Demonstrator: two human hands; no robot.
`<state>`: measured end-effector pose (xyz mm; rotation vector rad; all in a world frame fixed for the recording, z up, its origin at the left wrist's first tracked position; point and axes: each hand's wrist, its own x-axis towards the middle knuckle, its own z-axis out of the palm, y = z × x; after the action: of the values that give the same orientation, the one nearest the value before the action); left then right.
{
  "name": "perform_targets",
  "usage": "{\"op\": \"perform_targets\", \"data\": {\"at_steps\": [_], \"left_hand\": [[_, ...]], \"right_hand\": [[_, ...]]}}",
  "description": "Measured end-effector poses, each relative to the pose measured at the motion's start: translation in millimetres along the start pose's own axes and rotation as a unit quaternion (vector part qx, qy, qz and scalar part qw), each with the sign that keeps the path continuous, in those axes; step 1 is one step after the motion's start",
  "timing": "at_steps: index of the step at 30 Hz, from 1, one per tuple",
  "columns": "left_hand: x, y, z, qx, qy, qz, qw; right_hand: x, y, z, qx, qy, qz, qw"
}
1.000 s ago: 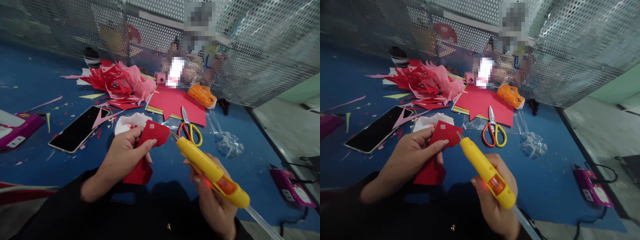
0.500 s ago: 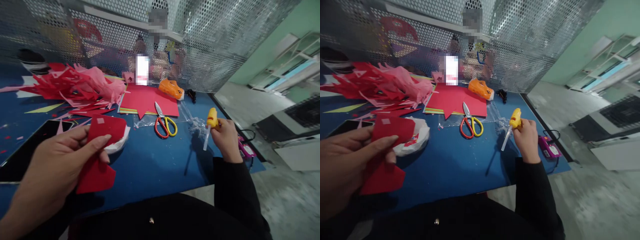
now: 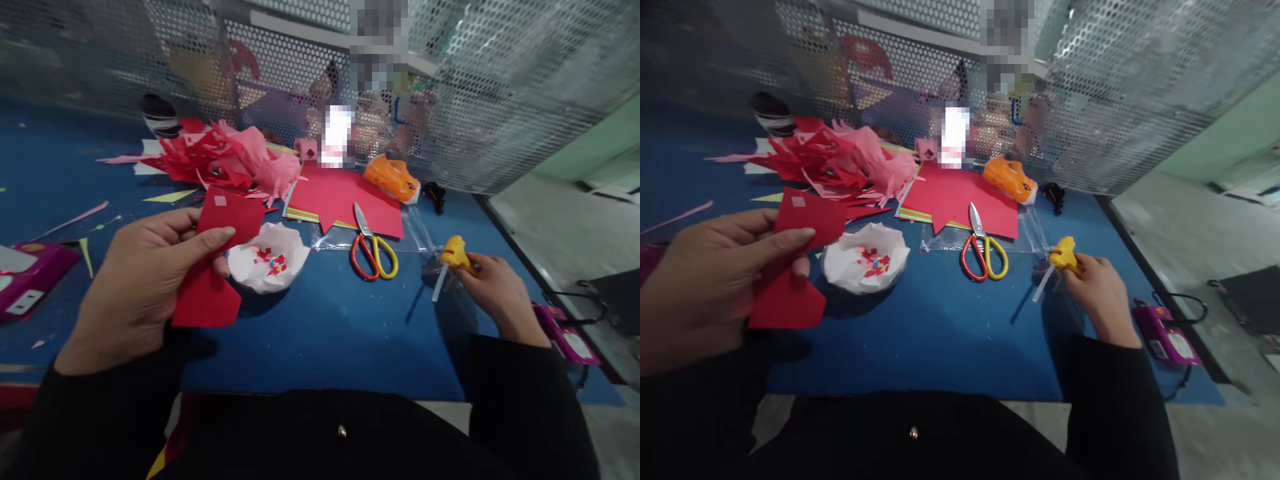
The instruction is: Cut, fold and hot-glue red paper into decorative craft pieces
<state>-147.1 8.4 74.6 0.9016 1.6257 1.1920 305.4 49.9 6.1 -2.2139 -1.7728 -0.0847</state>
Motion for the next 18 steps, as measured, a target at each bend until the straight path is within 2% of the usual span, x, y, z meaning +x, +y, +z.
{"op": "perform_targets", "data": {"at_steps": [5,10,12,14,16,18], "left_hand": [[3,-7,-4,-0.021,-0.017,0.013,1.0],[3,-10,-7,-0.031,0.004,0.036,0.999],[5,-12,-8,-0.038,0.001,0.04,0.999],[8,-15,-11,-0.045,-0.011,0.043,0.998],[9,-18,-13,-0.05,-0.03,0.044,0.997],[9,-18,-16,-0.043,-0.054,0.037,0.997]], "right_hand": [[-6,1,-4,-0.023,0.013,0.024,0.999],[-25,-6,-11,-0.058,0.142,-0.008,0.988],[-36,-26,-17,-0.042,0.209,-0.039,0.976],[-46,-59,-24,-0.008,0.266,-0.079,0.961],[-56,-101,-31,0.065,0.254,-0.156,0.952],[-64,-145,-34,0.157,0.197,-0.239,0.938]]}}
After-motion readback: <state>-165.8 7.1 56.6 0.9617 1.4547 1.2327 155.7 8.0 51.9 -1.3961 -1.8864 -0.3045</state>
